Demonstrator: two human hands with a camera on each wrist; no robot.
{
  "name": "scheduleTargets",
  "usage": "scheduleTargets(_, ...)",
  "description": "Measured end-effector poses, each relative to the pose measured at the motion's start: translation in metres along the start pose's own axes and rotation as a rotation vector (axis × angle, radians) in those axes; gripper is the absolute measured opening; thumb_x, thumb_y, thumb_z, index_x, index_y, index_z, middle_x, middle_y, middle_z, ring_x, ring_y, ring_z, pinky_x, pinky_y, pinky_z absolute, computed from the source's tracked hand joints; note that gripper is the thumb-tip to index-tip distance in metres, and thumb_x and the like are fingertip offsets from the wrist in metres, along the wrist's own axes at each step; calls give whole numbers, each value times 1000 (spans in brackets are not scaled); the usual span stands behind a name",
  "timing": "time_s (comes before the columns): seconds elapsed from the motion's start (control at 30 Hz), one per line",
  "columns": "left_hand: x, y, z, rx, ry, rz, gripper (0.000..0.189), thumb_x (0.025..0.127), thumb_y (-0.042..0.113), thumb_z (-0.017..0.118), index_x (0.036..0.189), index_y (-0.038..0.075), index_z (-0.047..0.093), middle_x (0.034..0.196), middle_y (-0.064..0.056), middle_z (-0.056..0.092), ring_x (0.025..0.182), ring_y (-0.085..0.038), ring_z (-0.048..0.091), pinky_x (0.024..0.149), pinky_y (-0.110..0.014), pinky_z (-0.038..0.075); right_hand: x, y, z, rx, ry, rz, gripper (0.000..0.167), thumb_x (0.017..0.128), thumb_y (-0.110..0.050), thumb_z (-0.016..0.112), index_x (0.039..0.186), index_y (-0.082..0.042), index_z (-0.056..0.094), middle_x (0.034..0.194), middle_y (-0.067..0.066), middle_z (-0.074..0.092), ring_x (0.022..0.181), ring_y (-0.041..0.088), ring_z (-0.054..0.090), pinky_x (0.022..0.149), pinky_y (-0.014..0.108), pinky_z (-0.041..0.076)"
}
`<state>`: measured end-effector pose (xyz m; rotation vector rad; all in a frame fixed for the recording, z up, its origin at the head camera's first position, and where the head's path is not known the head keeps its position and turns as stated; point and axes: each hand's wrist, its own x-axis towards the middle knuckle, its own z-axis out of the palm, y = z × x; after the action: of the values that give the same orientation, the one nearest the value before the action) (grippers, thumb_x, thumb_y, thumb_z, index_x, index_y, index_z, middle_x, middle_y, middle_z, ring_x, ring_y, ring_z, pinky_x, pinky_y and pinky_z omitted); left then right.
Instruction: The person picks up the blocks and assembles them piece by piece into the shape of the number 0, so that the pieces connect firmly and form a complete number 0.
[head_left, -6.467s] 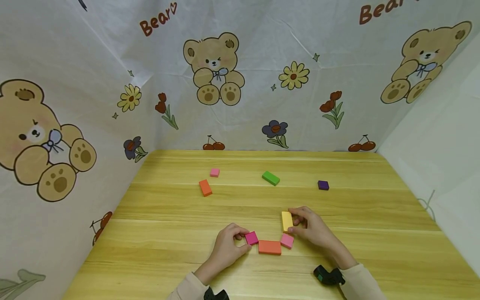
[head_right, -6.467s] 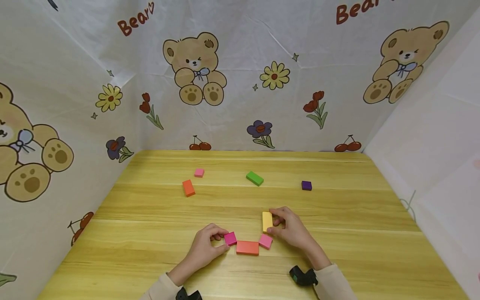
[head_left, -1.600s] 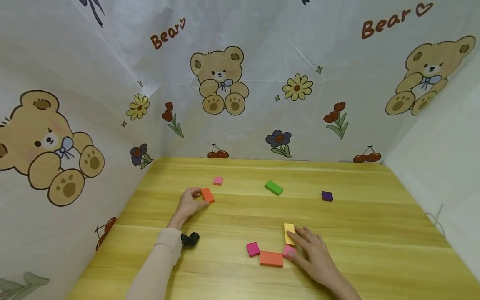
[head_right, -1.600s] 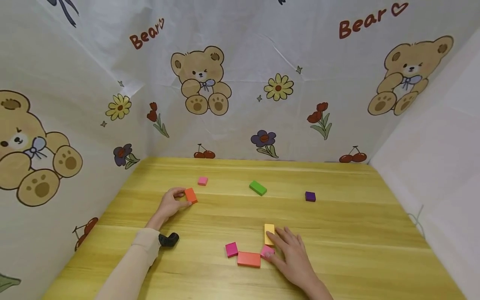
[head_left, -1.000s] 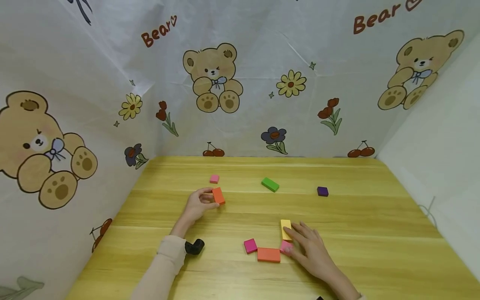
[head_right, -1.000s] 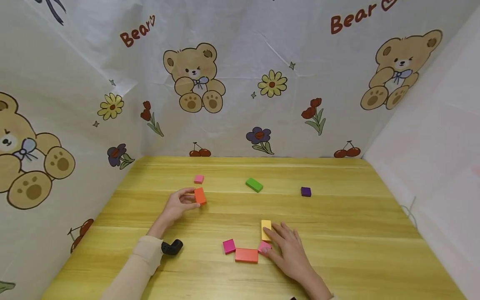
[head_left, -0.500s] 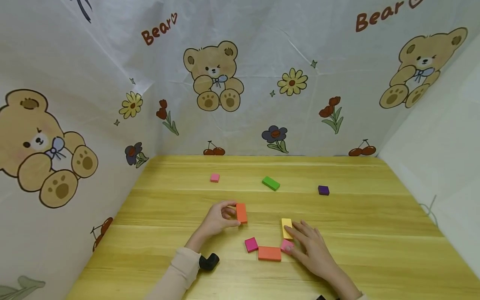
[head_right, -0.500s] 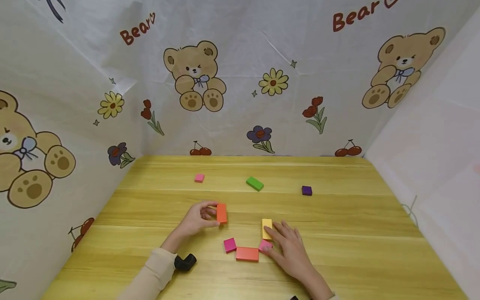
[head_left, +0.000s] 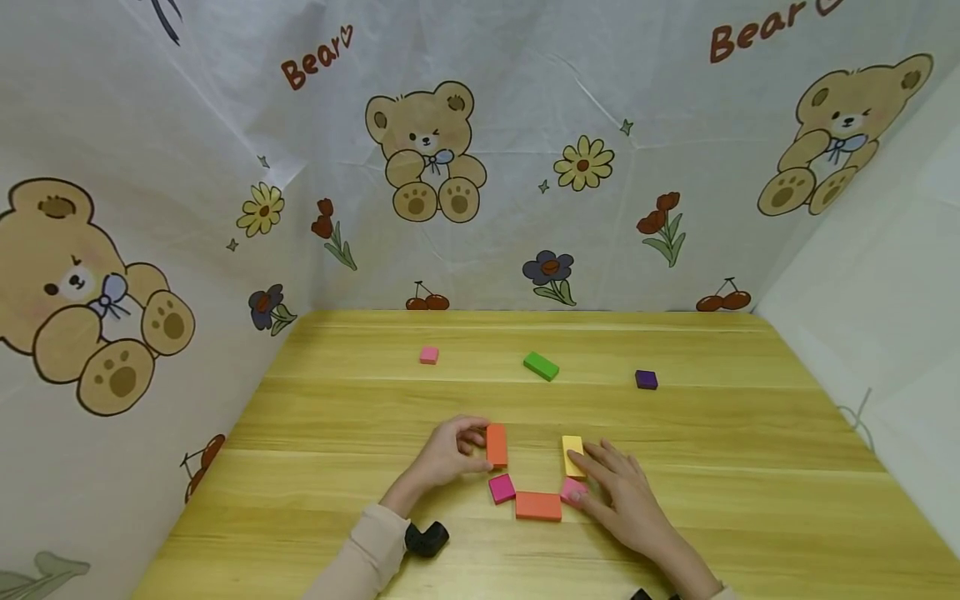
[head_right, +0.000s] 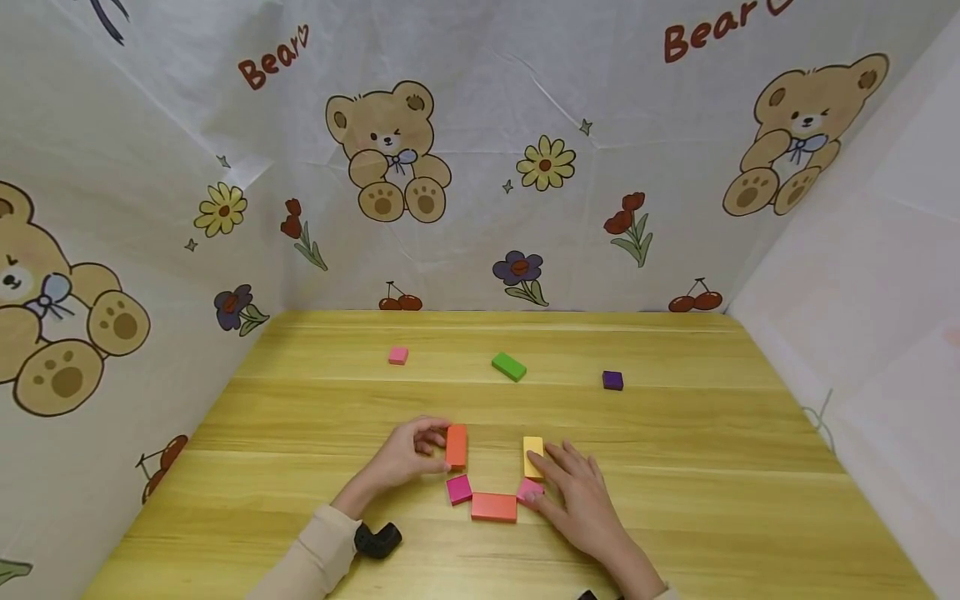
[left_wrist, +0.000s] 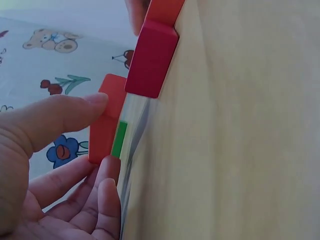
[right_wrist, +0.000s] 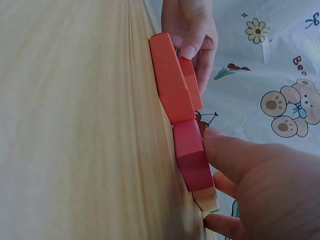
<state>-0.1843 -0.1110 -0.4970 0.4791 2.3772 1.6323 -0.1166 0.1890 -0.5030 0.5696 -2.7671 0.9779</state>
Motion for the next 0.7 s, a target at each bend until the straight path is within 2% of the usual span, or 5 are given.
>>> scheduleTargets(0.2,-2,-4,4,44,18,23,59,76,8,83,130,2,60,114,-9,62,99,-16,57,81,-22,48,0,0,0,-1,0,2,52,87,-33,73,134,-16,61,140,19,53,136,48,36,103,77,18)
scheduleTargets(0.7,-4,-2,6,113,2,57,57,77,7,82,129,1,60,114,-7,62,99,-18,56,81,-22,47,0,0,0,-3,-12,10,52,87,-36,72,135,-17,60,141,18,52,137,47,35,104,76,18)
